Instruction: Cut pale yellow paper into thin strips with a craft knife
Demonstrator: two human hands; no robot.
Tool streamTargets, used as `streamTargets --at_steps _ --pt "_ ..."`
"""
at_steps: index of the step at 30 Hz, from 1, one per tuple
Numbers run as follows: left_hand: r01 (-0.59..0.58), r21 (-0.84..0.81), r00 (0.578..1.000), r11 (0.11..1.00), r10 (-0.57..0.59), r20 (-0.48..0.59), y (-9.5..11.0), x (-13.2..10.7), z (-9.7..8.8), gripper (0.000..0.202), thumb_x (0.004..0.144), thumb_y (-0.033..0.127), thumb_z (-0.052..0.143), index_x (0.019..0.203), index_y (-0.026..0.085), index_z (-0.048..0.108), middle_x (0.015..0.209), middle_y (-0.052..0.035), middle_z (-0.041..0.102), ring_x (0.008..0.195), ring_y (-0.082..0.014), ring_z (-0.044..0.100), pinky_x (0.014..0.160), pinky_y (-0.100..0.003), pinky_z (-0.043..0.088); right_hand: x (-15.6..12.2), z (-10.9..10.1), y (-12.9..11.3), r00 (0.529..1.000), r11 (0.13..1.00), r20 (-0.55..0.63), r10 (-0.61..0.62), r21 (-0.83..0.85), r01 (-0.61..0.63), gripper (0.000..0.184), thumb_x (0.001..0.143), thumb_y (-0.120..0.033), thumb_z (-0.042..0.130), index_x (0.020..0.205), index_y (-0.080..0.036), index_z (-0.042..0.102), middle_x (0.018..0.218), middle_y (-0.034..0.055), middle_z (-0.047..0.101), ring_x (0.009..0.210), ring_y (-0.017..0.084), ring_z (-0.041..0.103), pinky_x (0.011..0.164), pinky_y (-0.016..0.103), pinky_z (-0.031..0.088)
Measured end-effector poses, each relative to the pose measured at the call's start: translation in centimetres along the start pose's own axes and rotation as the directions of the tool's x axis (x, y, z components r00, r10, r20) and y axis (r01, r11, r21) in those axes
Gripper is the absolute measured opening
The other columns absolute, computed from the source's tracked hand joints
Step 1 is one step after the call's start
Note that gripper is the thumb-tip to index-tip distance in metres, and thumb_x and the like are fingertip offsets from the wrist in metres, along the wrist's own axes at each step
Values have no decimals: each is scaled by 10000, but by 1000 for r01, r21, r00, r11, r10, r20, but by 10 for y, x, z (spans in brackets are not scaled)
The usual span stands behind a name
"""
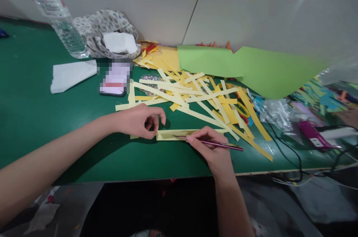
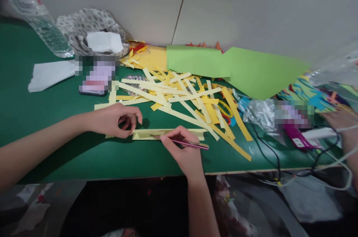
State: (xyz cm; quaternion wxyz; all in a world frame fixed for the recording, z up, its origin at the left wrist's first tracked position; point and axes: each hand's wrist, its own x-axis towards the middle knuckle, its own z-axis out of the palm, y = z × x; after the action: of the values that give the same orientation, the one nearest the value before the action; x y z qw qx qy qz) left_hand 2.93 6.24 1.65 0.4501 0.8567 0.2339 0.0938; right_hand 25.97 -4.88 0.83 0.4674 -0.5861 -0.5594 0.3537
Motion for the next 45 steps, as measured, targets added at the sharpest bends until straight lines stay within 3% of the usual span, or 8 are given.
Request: streamTargets --at_steps 4,8,14,18,26,38,45 --pt "5 17 1000 1000 -5 -5 3 0 1 302 694 148 609 991 191 573 781 12 694 534 -78 522 506 -182 396 0 2 0 1000 1000 13 -12 -15 13 154 731 -279 739 665 -202 623 636 2 668 582 158 615 548 267 483" --pt "34 89 999 995 -34 -5 11 0 3 293 708 280 667 983 197 616 785 11 672 569 -94 521 516 -195 387 0 2 -1 1000 999 20 -10 -48 10 144 737 -289 733 670 -205 637 646 8 675 604 168 615 568 283 478" --pt "73 253 990 965 -39 -137 15 5 16 220 754 422 649 831 216 665 707 21 651 599 -113 535 505 -215 295 0 1 -2 999 996 34 -31 -80 33 146 745 -269 721 661 -201 623 630 0 660 589 158 609 562 270 475" --pt "79 256 988 964 -42 -146 14 6 21 299 785 516 607 826 228 676 700 26 642 588 -108 527 490 -213 278 -1 3 -1 999 999 15 -28 -45 29 150 746 -267 718 654 -201 619 633 -3 654 594 155 605 561 263 468" --pt "94 306 988 947 -52 -143 12 6 20 178 828 394 590 804 227 649 729 46 629 597 -89 503 511 -211 276 -1 -3 0 1000 998 -1 -8 -54 8 147 735 -266 727 649 -202 627 629 -3 653 593 152 594 576 264 454" --pt "173 309 983 935 -143 -116 16 7 19 203 826 437 587 807 245 649 738 60 639 601 -96 506 512 -213 288 2 -45 19 995 997 -53 79 28 -78 168 689 -279 779 637 -204 638 588 -19 627 549 131 545 526 243 393" --pt "196 318 979 927 -166 -119 19 8 18 215 824 447 596 802 242 658 709 57 628 594 -94 503 526 -218 299 2 -57 22 991 994 -107 78 82 -69 146 667 -263 793 620 -212 665 594 -17 649 579 142 580 565 254 428"
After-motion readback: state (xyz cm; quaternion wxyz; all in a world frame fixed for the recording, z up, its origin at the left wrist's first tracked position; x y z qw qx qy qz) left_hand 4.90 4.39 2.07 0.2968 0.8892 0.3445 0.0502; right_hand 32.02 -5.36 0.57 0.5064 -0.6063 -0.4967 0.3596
